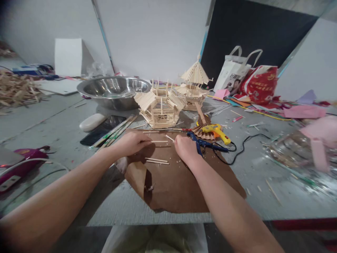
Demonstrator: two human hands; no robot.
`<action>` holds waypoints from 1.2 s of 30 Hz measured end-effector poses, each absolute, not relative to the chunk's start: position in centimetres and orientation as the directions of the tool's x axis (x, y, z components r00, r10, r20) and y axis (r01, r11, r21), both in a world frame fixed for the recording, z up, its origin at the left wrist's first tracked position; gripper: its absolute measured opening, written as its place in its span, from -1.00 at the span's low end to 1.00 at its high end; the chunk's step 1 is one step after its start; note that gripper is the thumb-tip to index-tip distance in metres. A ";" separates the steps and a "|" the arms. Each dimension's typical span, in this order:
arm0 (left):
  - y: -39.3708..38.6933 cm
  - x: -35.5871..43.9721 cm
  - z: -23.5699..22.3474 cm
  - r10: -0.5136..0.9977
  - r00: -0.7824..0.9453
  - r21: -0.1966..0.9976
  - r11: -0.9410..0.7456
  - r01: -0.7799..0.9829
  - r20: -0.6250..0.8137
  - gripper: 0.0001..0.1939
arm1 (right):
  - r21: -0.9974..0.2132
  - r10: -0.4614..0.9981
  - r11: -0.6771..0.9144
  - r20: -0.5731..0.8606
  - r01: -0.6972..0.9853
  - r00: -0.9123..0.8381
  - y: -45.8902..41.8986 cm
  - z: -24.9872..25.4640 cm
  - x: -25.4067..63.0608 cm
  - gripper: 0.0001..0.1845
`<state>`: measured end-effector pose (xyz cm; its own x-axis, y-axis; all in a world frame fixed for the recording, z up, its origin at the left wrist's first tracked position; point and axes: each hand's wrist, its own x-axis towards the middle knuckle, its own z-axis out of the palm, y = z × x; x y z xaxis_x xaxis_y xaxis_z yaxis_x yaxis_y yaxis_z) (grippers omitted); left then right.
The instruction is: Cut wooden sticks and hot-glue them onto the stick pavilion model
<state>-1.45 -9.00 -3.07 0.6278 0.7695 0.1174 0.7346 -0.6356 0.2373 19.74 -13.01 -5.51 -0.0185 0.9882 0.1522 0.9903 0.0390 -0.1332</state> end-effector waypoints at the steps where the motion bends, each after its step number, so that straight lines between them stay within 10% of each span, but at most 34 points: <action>1: -9.0 -1.3 -3.1 0.769 0.626 0.246 -0.637 0.731 0.130 -0.73 | -0.189 0.981 0.036 0.192 0.981 0.001 -13.0 -5.5 19.7 -0.73; 7: -10.0 -0.1 -2.6 0.741 0.639 0.376 -0.663 0.647 0.206 -0.72 | -0.774 0.950 0.258 0.313 0.578 -0.005 -12.9 -5.8 19.6 -0.69; 11: -10.7 0.7 -2.0 0.748 0.634 0.442 -0.645 0.623 0.196 -0.72 | -0.923 0.972 0.233 0.224 0.307 -0.065 -13.0 -5.6 19.5 -0.74; 16: -10.5 0.2 -1.5 0.760 0.634 0.400 -0.630 0.665 0.143 -0.72 | -0.875 0.974 0.228 0.212 0.428 -0.085 -13.1 -5.1 19.6 -0.79; 22: -9.8 -1.6 -1.4 0.787 0.613 0.259 -0.607 0.751 0.068 -0.76 | -0.527 0.958 0.280 0.100 0.803 -0.268 -13.7 -4.6 19.9 -0.91; 36: -9.8 0.7 -1.6 0.871 0.481 0.366 -0.482 0.796 0.102 -0.77 | -0.419 0.896 0.424 0.068 0.803 -0.438 -15.2 -4.2 18.2 -0.89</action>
